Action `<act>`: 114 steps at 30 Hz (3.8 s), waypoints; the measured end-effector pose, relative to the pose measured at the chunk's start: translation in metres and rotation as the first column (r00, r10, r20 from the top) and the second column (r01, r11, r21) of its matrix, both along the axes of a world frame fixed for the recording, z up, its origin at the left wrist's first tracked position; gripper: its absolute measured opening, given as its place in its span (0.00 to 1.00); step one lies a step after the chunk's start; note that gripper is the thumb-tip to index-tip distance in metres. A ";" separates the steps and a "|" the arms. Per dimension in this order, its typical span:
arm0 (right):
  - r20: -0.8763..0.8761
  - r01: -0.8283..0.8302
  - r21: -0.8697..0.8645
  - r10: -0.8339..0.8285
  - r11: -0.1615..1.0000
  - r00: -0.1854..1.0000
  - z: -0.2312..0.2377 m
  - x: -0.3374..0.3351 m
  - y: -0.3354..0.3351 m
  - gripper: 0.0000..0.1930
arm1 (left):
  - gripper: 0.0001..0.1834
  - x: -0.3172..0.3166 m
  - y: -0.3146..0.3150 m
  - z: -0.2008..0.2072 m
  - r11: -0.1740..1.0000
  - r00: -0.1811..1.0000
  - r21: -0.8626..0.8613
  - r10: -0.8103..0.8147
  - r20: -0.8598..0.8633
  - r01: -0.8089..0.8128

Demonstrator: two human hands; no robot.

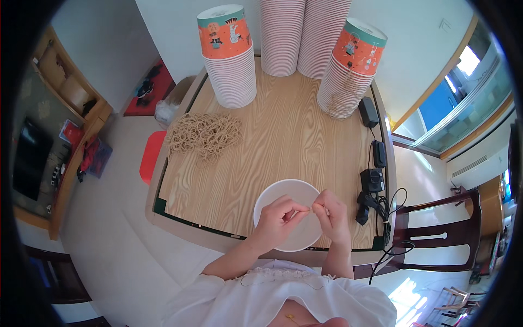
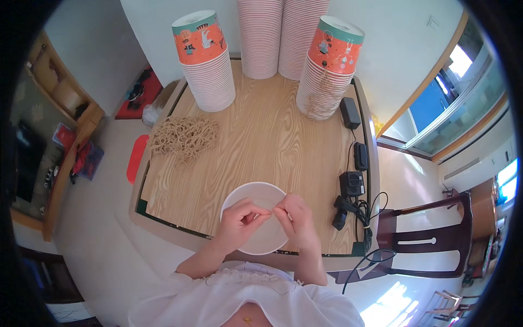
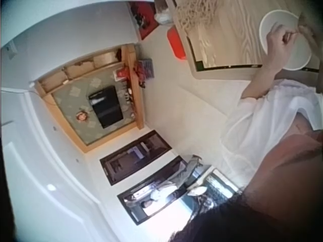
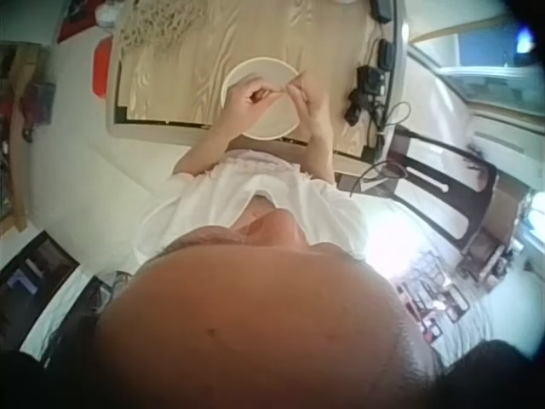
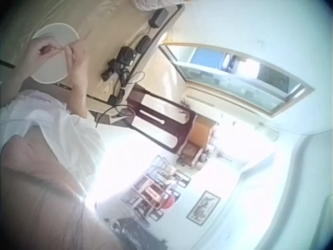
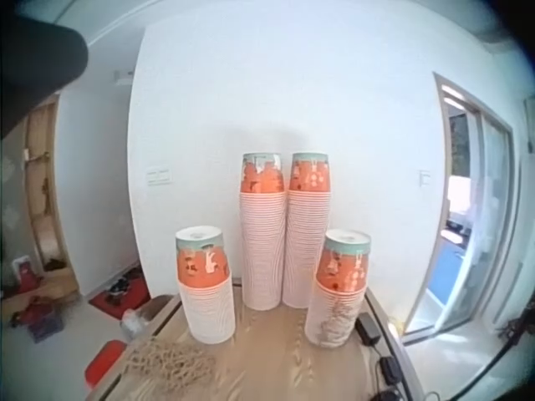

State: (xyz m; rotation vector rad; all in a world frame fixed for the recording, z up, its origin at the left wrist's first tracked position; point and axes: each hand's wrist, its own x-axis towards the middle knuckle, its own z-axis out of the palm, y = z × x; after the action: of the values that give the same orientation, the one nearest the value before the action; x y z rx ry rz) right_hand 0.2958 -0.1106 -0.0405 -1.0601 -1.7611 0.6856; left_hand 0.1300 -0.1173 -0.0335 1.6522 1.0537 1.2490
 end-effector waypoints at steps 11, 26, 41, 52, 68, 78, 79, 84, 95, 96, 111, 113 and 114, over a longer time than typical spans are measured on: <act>-0.249 0.230 -0.211 -0.280 0.950 0.927 -0.025 0.020 0.025 0.11 | 0.03 0.002 0.033 -0.001 0.983 0.930 0.164 -0.016 -0.368 0.082; -0.285 0.125 -0.380 -0.244 0.917 0.927 -0.064 0.014 0.028 0.05 | 0.03 0.014 0.048 -0.020 0.968 0.786 0.208 0.019 -0.617 0.140; -0.236 -0.033 -0.094 0.010 0.995 0.972 -0.020 0.031 0.013 0.12 | 0.04 0.014 0.054 -0.008 0.833 0.923 -0.398 -0.352 0.155 0.385; -0.227 0.102 -0.060 -0.114 0.993 0.967 -0.012 0.024 0.012 0.05 | 0.03 0.016 0.055 -0.009 0.842 0.922 -0.375 -0.342 0.183 0.387; -0.399 0.101 -0.252 -0.198 0.963 0.895 -0.038 0.029 0.024 0.05 | 0.03 0.019 0.051 0.000 0.947 0.861 0.250 -0.051 -0.507 0.204; -0.427 0.086 -0.365 -0.249 0.927 0.869 -0.061 0.020 0.033 0.04 | 0.04 0.016 0.048 -0.009 0.937 0.734 0.245 -0.016 -0.679 0.247; -0.404 0.100 -0.366 -0.255 0.925 0.878 -0.062 0.020 0.034 0.04 | 0.04 0.016 0.048 -0.010 0.935 0.732 0.248 -0.016 -0.681 0.252; -0.359 0.099 -0.372 -0.241 0.923 0.902 -0.069 0.021 0.035 0.04 | 0.04 0.017 0.050 -0.013 0.936 0.723 0.249 -0.009 -0.691 0.250; -0.392 0.039 -0.428 -0.224 0.903 0.892 -0.069 0.020 0.034 0.04 | 0.04 0.015 0.051 -0.016 0.954 0.688 0.253 0.075 -0.721 0.162; -0.396 0.034 -0.425 -0.220 0.904 0.892 -0.068 0.020 0.034 0.04 | 0.05 0.015 0.051 -0.016 0.950 0.684 0.265 0.084 -0.724 0.164; -0.426 -0.065 -0.456 -0.153 0.888 0.892 -0.070 0.020 0.036 0.05 | 0.05 0.016 0.049 -0.016 0.940 0.688 0.309 0.127 -0.714 0.147; -0.426 -0.065 -0.454 -0.153 0.888 0.891 -0.070 0.020 0.036 0.05 | 0.05 0.016 0.049 -0.016 0.942 0.686 0.303 0.126 -0.716 0.144; -0.418 -0.062 -0.454 -0.150 0.889 0.896 -0.069 0.019 0.036 0.05 | 0.05 0.016 0.049 -0.016 0.941 0.687 0.306 0.129 -0.715 0.142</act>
State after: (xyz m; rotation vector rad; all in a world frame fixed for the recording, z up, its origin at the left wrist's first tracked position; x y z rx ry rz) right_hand 0.3151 -0.0743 -0.1096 -1.1353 -1.1959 1.2510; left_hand 0.1463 -0.0681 -0.0500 2.5457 1.3302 0.7656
